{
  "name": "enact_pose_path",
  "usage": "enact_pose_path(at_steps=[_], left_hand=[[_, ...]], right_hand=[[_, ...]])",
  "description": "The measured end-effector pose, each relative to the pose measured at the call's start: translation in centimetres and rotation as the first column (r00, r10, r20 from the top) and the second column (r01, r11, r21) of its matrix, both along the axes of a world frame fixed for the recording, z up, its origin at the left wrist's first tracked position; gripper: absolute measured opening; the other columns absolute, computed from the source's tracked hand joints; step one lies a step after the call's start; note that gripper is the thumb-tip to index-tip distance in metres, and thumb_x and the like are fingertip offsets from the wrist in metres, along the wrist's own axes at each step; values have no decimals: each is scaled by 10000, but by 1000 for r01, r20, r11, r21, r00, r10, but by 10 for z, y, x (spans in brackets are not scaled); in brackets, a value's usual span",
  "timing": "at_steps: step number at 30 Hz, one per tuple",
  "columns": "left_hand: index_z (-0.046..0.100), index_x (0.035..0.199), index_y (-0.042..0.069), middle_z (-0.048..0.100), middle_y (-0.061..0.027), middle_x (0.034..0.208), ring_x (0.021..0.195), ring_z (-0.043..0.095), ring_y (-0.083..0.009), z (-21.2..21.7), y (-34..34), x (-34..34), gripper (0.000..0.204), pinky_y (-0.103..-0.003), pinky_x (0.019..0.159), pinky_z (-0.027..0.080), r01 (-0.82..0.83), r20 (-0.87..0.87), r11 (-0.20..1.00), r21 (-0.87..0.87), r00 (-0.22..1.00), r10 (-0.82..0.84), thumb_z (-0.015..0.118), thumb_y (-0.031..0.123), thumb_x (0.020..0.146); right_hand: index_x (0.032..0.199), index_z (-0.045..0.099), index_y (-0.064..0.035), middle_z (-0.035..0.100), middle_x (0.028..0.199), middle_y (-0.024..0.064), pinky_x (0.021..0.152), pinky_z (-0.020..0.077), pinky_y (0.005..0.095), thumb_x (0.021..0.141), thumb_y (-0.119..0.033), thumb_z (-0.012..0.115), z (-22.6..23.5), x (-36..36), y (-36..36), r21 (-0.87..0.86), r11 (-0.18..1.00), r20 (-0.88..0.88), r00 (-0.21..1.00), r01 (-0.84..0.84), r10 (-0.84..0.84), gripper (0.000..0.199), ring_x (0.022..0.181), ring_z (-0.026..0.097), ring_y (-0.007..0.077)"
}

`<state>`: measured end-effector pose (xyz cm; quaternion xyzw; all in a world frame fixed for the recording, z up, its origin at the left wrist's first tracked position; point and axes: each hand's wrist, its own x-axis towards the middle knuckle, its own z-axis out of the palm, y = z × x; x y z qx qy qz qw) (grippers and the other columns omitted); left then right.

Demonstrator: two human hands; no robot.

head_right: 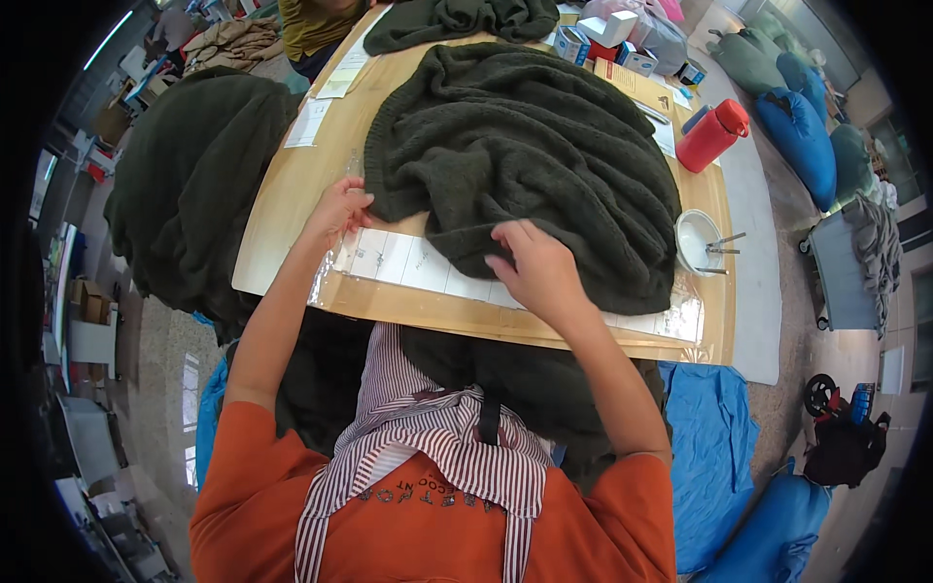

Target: Marking specific points on green garments using a template and a pen on a workbench in a factory.

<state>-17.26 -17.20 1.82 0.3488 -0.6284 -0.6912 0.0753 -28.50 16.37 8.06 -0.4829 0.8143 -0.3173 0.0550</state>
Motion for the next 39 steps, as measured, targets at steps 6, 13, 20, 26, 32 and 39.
enact_pose_path(at_steps=[6,13,20,26,32,39], left_hand=[[451,1288,-6,607,-69,777,508,578,-145,2,9,-7,520,-266,417,384,52,89,971,-235,996,-32,687,25,826],[491,1247,39,592,-57,799,532,568,-150,12,1,31,455,-264,448,406,-1,-49,982,190,999,10,648,-29,825],[502,1222,60,541,-13,765,550,563,-142,6,17,42,438,-260,473,413,89,-58,965,247,995,-77,666,-32,827],[523,1201,44,523,12,727,524,535,-101,5,21,53,413,-232,446,387,80,-61,992,97,995,-74,646,-64,821],[536,1197,26,513,24,698,515,511,-72,-5,32,58,409,-218,429,367,65,-91,995,-80,993,-72,640,-83,817],[531,1211,32,521,17,700,497,521,-82,1,28,57,407,-206,411,382,-2,-147,983,186,989,30,640,-71,832]], right_hand=[[1195,627,-110,629,1081,114,834,505,411,757,-195,773,-39,20,-40,-104,991,-264,963,-79,49,469,996,618,327],[1017,632,-57,633,972,122,746,520,403,725,4,692,-45,-37,41,-21,971,-165,957,239,-239,304,871,638,347],[935,566,-4,601,1000,128,846,482,385,685,107,587,-52,-27,88,-162,948,-177,937,273,-300,274,985,587,340],[868,629,-31,636,1001,94,825,478,401,677,103,552,-62,-6,113,-146,962,-323,908,232,-268,245,980,590,318],[943,692,-64,669,1021,75,776,486,403,705,74,573,-48,16,118,17,903,-266,872,430,-411,300,935,624,302],[960,680,-41,665,966,120,705,532,373,793,52,635,-32,28,60,-336,904,-72,949,265,-305,197,808,665,302]])
